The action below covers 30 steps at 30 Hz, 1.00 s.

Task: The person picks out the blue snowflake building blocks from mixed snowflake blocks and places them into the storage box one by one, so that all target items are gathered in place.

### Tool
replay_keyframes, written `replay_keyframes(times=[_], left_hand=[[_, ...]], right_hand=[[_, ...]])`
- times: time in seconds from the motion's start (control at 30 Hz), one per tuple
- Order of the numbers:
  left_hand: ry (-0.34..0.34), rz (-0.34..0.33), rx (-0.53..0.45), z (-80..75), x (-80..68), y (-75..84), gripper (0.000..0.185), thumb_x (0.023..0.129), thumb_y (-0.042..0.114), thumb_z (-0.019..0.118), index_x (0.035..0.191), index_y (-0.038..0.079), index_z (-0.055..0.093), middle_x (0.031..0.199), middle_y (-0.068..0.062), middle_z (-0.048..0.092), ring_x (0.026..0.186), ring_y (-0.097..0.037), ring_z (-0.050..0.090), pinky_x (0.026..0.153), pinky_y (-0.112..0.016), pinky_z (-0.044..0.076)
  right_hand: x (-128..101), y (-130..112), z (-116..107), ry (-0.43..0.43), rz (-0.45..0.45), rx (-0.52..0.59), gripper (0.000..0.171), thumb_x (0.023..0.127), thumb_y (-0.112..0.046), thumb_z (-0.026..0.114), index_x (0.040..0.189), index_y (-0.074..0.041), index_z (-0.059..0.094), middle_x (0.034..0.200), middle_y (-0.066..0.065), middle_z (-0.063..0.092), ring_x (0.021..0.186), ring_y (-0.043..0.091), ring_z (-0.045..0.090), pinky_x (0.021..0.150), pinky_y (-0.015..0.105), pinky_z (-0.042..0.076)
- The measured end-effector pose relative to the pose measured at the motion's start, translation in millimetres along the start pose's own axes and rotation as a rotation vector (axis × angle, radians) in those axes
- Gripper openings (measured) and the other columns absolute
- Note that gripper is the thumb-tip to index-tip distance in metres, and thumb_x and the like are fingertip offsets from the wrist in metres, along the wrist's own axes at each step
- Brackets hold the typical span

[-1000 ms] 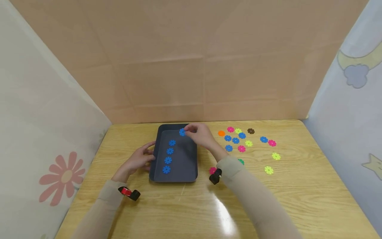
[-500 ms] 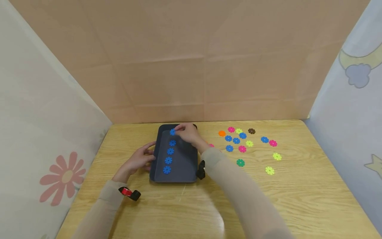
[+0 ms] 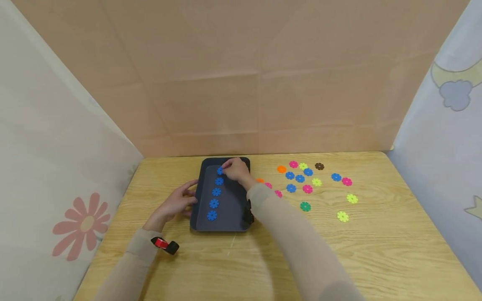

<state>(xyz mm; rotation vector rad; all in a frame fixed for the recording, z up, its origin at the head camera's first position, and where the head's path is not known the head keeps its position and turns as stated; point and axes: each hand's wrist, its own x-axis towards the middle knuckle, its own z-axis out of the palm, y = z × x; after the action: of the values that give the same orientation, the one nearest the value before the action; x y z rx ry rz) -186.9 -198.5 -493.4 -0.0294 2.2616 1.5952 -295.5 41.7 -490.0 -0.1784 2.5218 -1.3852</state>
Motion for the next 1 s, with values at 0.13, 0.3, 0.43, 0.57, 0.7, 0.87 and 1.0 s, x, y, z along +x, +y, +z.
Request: replay_keyframes(times=[0.13, 0.3, 0.43, 0.57, 0.7, 0.87, 1.0], left_hand=[[-0.005, 0.010, 0.000, 0.9, -0.9, 0.4, 0.071, 0.098, 0.003, 0.061, 0.163, 0.017, 0.036, 0.130, -0.025, 0.057, 0.093, -0.030, 0.070, 0.061, -0.044, 0.064], [-0.015, 0.017, 0.001, 1.0, -1.9, 0.6, 0.071, 0.098, 0.003, 0.060, 0.163, 0.016, 0.034, 0.131, -0.026, 0.055, 0.095, -0.031, 0.070, 0.062, -0.044, 0.064], [-0.010, 0.013, -0.007, 0.3, -2.1, 0.3, 0.071, 0.098, 0.002, 0.060, 0.163, 0.016, 0.035, 0.130, -0.026, 0.056, 0.094, -0.031, 0.069, 0.061, -0.044, 0.064], [-0.002, 0.004, -0.023, 0.3, -2.3, 0.5, 0.071, 0.097, 0.002, 0.061, 0.162, 0.018, 0.037, 0.130, -0.024, 0.057, 0.094, -0.031, 0.070, 0.062, -0.044, 0.064], [-0.003, 0.004, -0.028, 0.6, -1.8, 0.3, 0.071, 0.097, 0.003, 0.061, 0.162, 0.018, 0.037, 0.130, -0.024, 0.057, 0.093, -0.030, 0.070, 0.063, -0.044, 0.064], [-0.003, -0.001, -0.020, 1.1, -1.9, 0.4, 0.071, 0.097, 0.003, 0.061, 0.162, 0.018, 0.037, 0.129, -0.023, 0.057, 0.093, -0.029, 0.070, 0.063, -0.044, 0.064], [-0.001, -0.001, -0.018, 1.1, -2.6, 1.0, 0.071, 0.097, 0.003, 0.061, 0.162, 0.018, 0.037, 0.129, -0.023, 0.057, 0.092, -0.029, 0.070, 0.063, -0.044, 0.064]], right_hand=[[0.4, 4.0, 4.6, 0.015, 0.006, -0.055, 0.015, 0.097, -0.017, 0.072, 0.109, -0.009, 0.077, 0.108, 0.006, 0.073, 0.099, 0.025, 0.065, 0.089, 0.042, 0.055], [-1.8, 4.6, 6.1, 0.042, -0.028, -0.099, 0.015, 0.097, -0.020, 0.073, 0.107, -0.010, 0.077, 0.106, 0.005, 0.073, 0.094, 0.025, 0.065, 0.088, 0.043, 0.056], [-6.1, -0.6, 1.7, 0.054, -0.104, -0.140, 0.019, 0.096, -0.018, 0.072, 0.110, -0.006, 0.076, 0.103, 0.006, 0.073, 0.091, 0.024, 0.065, 0.085, 0.042, 0.056], [-13.4, -8.7, -7.5, 0.043, -0.176, -0.187, 0.023, 0.096, -0.017, 0.071, 0.114, -0.004, 0.076, 0.105, 0.007, 0.074, 0.095, 0.025, 0.066, 0.089, 0.043, 0.056], [-22.5, -12.6, -19.2, 0.024, -0.207, -0.204, 0.023, 0.098, -0.018, 0.070, 0.116, -0.005, 0.075, 0.108, 0.006, 0.073, 0.100, 0.025, 0.066, 0.092, 0.045, 0.054], [-39.1, -12.6, -40.4, 0.005, -0.225, -0.208, 0.024, 0.099, -0.021, 0.070, 0.117, -0.007, 0.075, 0.112, 0.005, 0.071, 0.103, 0.026, 0.064, 0.091, 0.046, 0.053], [-50.8, -10.0, -59.6, 0.017, -0.249, -0.230, 0.024, 0.100, -0.023, 0.070, 0.117, -0.008, 0.075, 0.112, 0.005, 0.071, 0.104, 0.027, 0.062, 0.092, 0.047, 0.054]])
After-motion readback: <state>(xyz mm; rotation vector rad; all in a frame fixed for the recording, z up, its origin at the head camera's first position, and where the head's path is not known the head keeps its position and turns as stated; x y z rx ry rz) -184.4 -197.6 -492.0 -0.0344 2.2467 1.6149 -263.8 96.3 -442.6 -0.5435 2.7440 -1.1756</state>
